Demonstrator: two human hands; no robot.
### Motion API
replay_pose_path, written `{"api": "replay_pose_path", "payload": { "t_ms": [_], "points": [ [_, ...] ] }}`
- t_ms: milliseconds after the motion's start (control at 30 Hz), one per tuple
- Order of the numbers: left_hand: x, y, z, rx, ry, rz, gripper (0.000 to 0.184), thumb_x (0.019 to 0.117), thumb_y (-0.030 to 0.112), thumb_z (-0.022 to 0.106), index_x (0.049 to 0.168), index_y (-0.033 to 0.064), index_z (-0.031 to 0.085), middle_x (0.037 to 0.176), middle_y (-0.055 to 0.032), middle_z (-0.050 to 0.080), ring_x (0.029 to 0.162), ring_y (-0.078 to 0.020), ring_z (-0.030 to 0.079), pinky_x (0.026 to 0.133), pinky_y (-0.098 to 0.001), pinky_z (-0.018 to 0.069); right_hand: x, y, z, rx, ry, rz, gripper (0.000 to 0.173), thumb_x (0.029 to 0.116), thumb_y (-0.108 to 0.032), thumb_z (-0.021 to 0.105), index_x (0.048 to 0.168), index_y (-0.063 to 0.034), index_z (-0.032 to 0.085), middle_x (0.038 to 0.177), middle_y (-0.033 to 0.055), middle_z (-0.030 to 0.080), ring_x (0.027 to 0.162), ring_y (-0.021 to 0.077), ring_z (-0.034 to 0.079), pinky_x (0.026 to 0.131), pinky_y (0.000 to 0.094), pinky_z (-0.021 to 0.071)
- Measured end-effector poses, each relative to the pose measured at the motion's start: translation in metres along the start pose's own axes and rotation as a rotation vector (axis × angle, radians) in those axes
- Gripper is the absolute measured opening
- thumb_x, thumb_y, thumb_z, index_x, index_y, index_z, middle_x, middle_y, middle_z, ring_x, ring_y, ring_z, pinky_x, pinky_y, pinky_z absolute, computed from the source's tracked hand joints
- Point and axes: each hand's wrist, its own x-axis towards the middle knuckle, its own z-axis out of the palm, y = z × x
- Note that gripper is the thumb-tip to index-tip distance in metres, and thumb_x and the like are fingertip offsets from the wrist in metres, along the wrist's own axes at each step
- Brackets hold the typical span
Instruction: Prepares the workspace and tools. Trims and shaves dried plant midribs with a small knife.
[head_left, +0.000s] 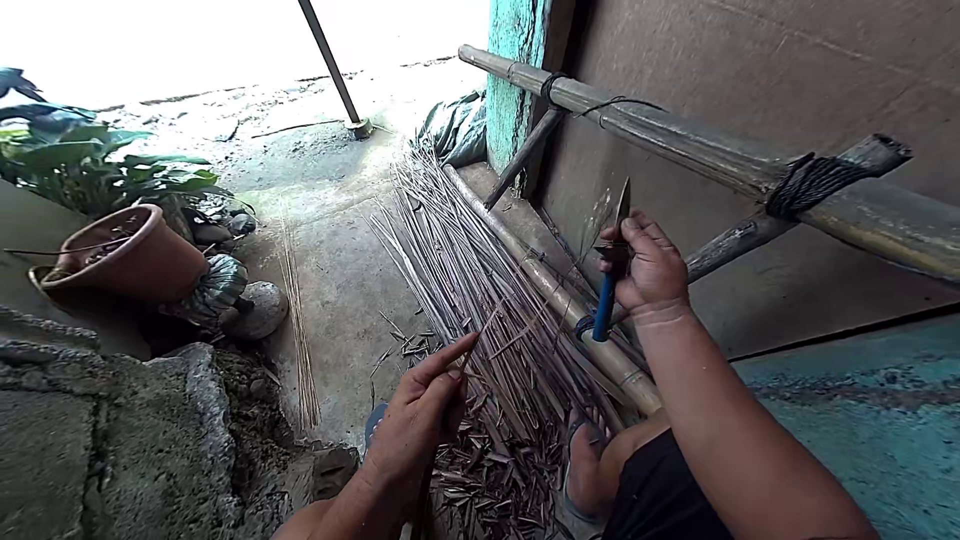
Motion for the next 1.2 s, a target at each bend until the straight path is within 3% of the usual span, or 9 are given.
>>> {"api": "replay_pose_path", "payload": {
  "t_ms": [67,100,200,267,333,467,733,1033,1200],
  "points": [
    [-0.001,0.001,-0.004,0.006,0.059,0.056,0.044,0.1087,0.015,0.04,0.151,0.0073,0.051,0.07,-0.0015,0.052,0.047,-0.0076,0.043,0.041,-0.0212,0.0383,-0.001,-0.003,-0.004,-0.032,-0.025,0.007,0.025,0.1114,-0.02,0.042,0.129,-0.0134,0.058,0.086,0.0034,0.069,0.055,0.0098,0.06,0.046,0.0221,0.0504],
    [-0.001,0.001,-0.006,0.017,0.081,0.082,0.043,0.109,0.015,0.042,0.151,0.0065,0.051,0.071,-0.0029,0.054,0.048,-0.0087,0.044,0.042,-0.022,0.0395,-0.009,-0.003,-0.002,-0.067,-0.131,0.036,0.026,0.1118,-0.02,0.039,0.13,-0.0142,0.057,0.085,0.0025,0.068,0.055,0.0087,0.059,0.046,0.0219,0.0501],
    [0.002,-0.002,-0.002,0.046,0.097,0.117,0.042,0.1077,0.012,0.046,0.149,0.0053,0.052,0.076,-0.0048,0.059,0.049,-0.0089,0.047,0.043,-0.0217,0.0421,-0.049,0.005,0.019,-0.151,-0.645,0.258,0.031,0.1078,-0.014,0.042,0.133,-0.0082,0.058,0.083,0.0031,0.069,0.059,0.0076,0.062,0.051,0.0223,0.0529],
    [0.001,-0.001,0.004,0.039,0.079,0.117,0.042,0.1076,0.012,0.046,0.148,0.0048,0.053,0.077,-0.0044,0.058,0.049,-0.0087,0.046,0.042,-0.0218,0.0413,-0.076,0.019,0.033,-0.165,-0.873,0.432,0.034,0.1055,-0.013,0.049,0.137,-0.0039,0.057,0.084,0.0035,0.07,0.061,0.0088,0.063,0.052,0.0235,0.053],
    [0.0,-0.001,0.009,0.033,0.072,0.115,0.041,0.1075,0.012,0.047,0.147,0.0031,0.054,0.078,-0.0055,0.06,0.049,-0.0091,0.048,0.043,-0.022,0.0431,-0.092,0.033,0.038,-0.109,-0.976,0.528,0.032,0.105,-0.013,0.053,0.135,-0.0038,0.059,0.085,0.0038,0.071,0.063,0.0088,0.064,0.052,0.0231,0.0527],
    [-0.001,-0.001,0.011,-0.004,0.066,0.107,0.04,0.1073,0.011,0.048,0.145,0.0016,0.055,0.074,-0.0041,0.058,0.048,-0.0078,0.046,0.042,-0.0209,0.0409,-0.092,0.045,0.036,-0.022,-1.082,0.504,0.031,0.1052,-0.012,0.054,0.133,-0.004,0.063,0.086,0.0044,0.071,0.066,0.0093,0.065,0.055,0.0235,0.0543],
    [-0.002,0.008,0.005,-0.446,-0.107,-0.132,0.041,0.108,0.014,0.045,0.149,0.0076,0.051,0.077,-0.0008,0.058,0.048,-0.0018,0.045,0.041,-0.0142,0.0391,-0.077,0.047,0.03,0.038,-1.113,0.35,0.026,0.1055,-0.014,0.055,0.125,-0.0053,0.07,0.088,0.0016,0.073,0.069,0.0074,0.066,0.06,0.0235,0.0566],
    [-0.007,0.0,0.009,-0.286,-0.115,-0.122,0.041,0.106,0.015,0.052,0.147,0.0083,0.055,0.077,-0.0032,0.059,0.049,-0.0034,0.046,0.042,-0.0164,0.0393,-0.036,0.026,0.02,0.18,-0.824,0.303,0.033,0.1069,-0.014,0.044,0.129,-0.0115,0.068,0.077,0.0035,0.068,0.057,0.0069,0.061,0.054,0.0216,0.0541],
    [-0.011,-0.002,0.009,-0.228,-0.051,-0.096,0.041,0.1045,0.011,0.054,0.145,0.0072,0.057,0.078,-0.0053,0.061,0.05,-0.0047,0.049,0.043,-0.0173,0.0418,-0.014,0.007,0.008,0.086,-0.46,0.161,0.034,0.1115,-0.019,0.038,0.136,-0.013,0.061,0.084,0.003,0.066,0.055,0.0063,0.058,0.047,0.0201,0.0514]
  ]
}}
